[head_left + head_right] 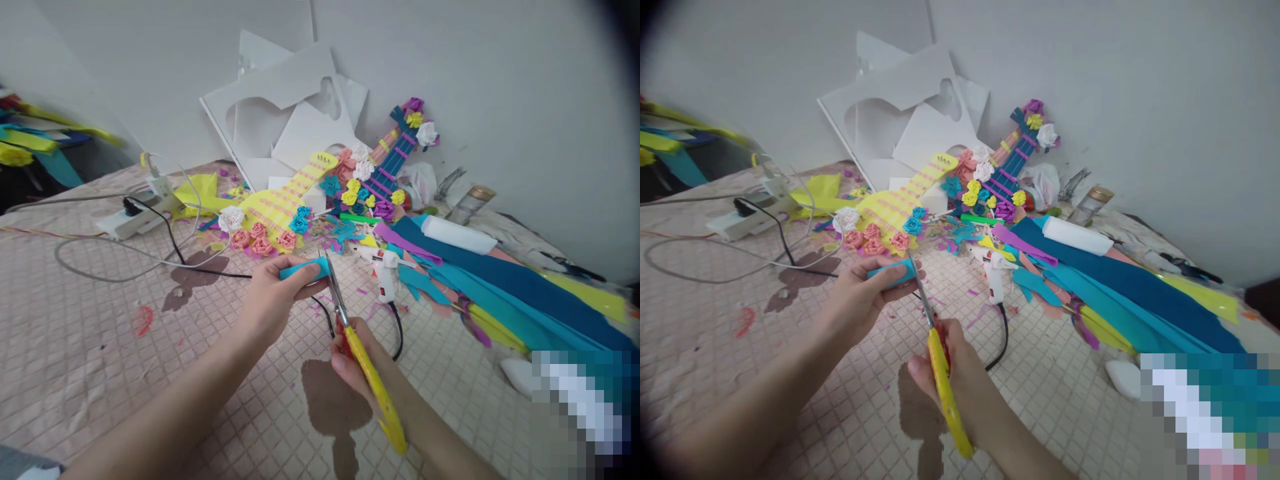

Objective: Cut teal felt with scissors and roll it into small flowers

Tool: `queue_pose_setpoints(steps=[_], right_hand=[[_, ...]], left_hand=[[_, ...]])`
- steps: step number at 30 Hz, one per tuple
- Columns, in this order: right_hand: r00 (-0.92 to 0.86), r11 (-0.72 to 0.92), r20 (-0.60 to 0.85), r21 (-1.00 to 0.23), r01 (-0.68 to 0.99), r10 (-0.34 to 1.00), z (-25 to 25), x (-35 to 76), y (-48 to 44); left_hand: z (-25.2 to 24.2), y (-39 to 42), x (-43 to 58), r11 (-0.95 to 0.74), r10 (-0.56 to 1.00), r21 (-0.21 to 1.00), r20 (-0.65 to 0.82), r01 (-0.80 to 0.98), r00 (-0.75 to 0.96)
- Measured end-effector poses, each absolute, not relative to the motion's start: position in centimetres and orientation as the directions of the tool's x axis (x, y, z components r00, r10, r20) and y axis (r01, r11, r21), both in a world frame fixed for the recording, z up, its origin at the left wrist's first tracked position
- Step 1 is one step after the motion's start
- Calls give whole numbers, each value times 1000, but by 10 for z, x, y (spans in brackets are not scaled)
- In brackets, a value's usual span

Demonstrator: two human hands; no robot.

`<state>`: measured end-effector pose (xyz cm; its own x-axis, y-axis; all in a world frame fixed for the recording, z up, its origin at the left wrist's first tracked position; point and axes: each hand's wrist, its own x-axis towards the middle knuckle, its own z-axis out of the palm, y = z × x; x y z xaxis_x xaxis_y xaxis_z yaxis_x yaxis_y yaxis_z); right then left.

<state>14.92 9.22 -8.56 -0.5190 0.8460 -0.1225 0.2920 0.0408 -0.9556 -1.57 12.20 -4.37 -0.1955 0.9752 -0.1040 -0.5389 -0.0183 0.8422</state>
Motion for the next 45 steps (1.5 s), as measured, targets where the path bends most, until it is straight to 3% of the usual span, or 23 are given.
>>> queue_pose_setpoints(steps=[8,15,24,33,45], right_hand=[[-516,41,-147,-942,334,844,-82,148,92],[-520,22,-139,-956,292,843,-87,148,92],[-515,2,-136,-966,258,846,-81,146,91],[-487,-27,-121,-980,196,865,-89,143,91],[-468,-27,-184,-946,322,864,-74,142,90]], left_hand=[[-47,122,-16,-29,974,885,-79,-464,-211],[-46,122,-16,-49,981,873,-51,-486,-190],[-52,122,-15,-71,978,921,-11,-382,-206],[-48,119,-15,-51,979,898,-41,-437,-199],[-48,120,-15,-50,980,876,-51,-480,-194]])
